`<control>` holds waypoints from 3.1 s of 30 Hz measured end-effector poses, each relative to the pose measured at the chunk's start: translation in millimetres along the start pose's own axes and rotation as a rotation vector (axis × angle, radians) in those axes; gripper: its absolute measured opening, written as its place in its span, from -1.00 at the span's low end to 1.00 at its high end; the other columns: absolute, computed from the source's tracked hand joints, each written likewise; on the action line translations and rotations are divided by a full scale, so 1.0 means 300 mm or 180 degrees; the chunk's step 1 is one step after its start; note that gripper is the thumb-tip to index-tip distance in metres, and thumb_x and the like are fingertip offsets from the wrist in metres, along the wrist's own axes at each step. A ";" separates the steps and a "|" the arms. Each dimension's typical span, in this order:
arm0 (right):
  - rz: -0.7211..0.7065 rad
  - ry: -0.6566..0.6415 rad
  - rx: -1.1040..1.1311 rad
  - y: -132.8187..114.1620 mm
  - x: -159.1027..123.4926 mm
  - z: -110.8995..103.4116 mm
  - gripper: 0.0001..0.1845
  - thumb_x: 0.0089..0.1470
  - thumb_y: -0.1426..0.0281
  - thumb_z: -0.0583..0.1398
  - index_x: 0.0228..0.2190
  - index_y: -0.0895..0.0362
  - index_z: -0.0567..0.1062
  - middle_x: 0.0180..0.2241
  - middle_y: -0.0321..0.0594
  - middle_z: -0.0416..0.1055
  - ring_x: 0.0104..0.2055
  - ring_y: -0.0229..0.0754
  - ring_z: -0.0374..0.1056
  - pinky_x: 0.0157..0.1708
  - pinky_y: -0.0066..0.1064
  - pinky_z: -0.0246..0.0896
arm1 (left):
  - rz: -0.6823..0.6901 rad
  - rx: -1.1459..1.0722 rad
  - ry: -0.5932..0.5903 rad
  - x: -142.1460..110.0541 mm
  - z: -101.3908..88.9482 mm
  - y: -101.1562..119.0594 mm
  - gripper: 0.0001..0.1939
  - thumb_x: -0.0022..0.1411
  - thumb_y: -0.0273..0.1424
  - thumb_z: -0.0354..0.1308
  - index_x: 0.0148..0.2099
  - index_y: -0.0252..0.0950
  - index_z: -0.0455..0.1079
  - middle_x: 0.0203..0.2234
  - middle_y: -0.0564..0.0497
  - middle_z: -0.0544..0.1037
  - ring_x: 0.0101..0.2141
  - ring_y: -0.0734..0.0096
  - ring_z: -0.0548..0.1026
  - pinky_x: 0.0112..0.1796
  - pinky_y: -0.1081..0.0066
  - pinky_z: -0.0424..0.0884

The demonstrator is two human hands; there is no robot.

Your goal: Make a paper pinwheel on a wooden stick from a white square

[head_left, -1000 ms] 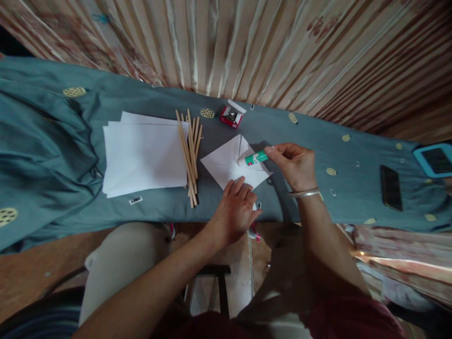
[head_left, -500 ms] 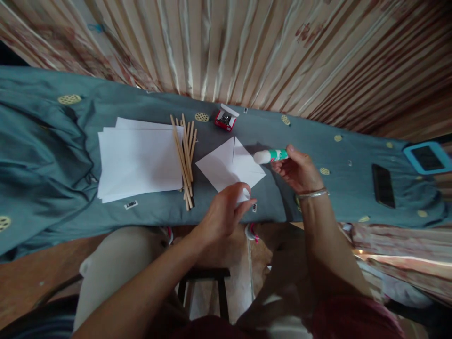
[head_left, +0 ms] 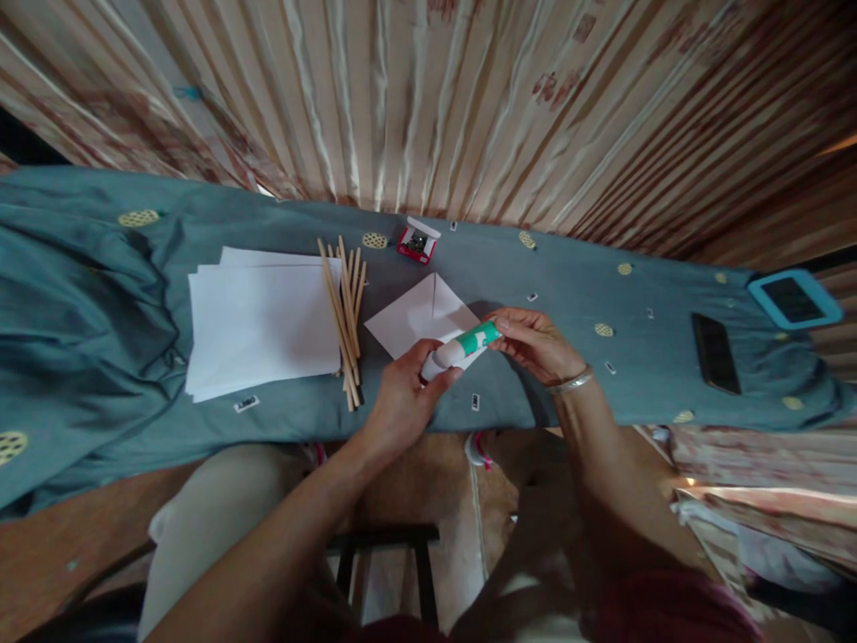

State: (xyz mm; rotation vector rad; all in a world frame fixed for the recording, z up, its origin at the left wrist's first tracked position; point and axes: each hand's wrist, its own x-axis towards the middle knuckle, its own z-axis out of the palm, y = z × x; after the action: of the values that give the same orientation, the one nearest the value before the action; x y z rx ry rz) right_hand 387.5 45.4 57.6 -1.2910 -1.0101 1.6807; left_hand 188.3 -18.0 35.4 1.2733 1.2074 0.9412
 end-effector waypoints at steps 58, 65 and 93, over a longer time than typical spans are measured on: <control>-0.2150 0.0482 -0.4585 -0.179 0.280 0.407 -0.74 0.17 0.27 0.16 -0.31 0.20 0.55 -0.38 -0.12 0.52 -0.31 -0.13 0.37 -0.30 -0.35 0.16 | 0.1480 0.2266 -0.0265 -0.023 -0.125 -0.042 -0.66 0.12 -0.59 0.10 -0.03 -0.32 0.40 -0.07 -0.18 0.49 -0.01 0.08 0.39 0.02 0.03 0.40; -0.2149 0.0326 -0.4978 -0.189 0.312 0.426 -0.64 0.22 0.16 0.09 -0.27 0.18 0.52 -0.29 -0.11 0.53 -0.19 -0.07 0.39 -0.21 -0.30 0.20 | 0.1618 0.2415 -0.0562 -0.039 -0.138 -0.065 -0.60 0.06 -0.59 0.19 -0.01 -0.31 0.39 -0.01 -0.19 0.48 0.12 0.00 0.31 0.07 -0.02 0.34; -0.2557 -0.0040 -0.3946 0.206 -0.147 0.112 -0.65 0.22 0.35 0.10 0.01 0.18 0.42 0.10 0.05 0.36 0.18 0.03 0.23 0.16 -0.02 0.22 | 0.1966 0.2743 -0.0262 -0.009 -0.108 -0.081 -0.65 0.30 -0.28 0.09 0.04 -0.40 0.34 -0.03 -0.24 0.52 0.06 0.05 0.41 0.03 0.03 0.38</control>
State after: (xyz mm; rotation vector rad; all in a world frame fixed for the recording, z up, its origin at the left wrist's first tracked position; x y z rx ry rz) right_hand 356.2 -23.2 22.6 -1.2170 -2.3397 0.3433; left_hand 153.3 -17.5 14.6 2.4437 1.2118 0.7807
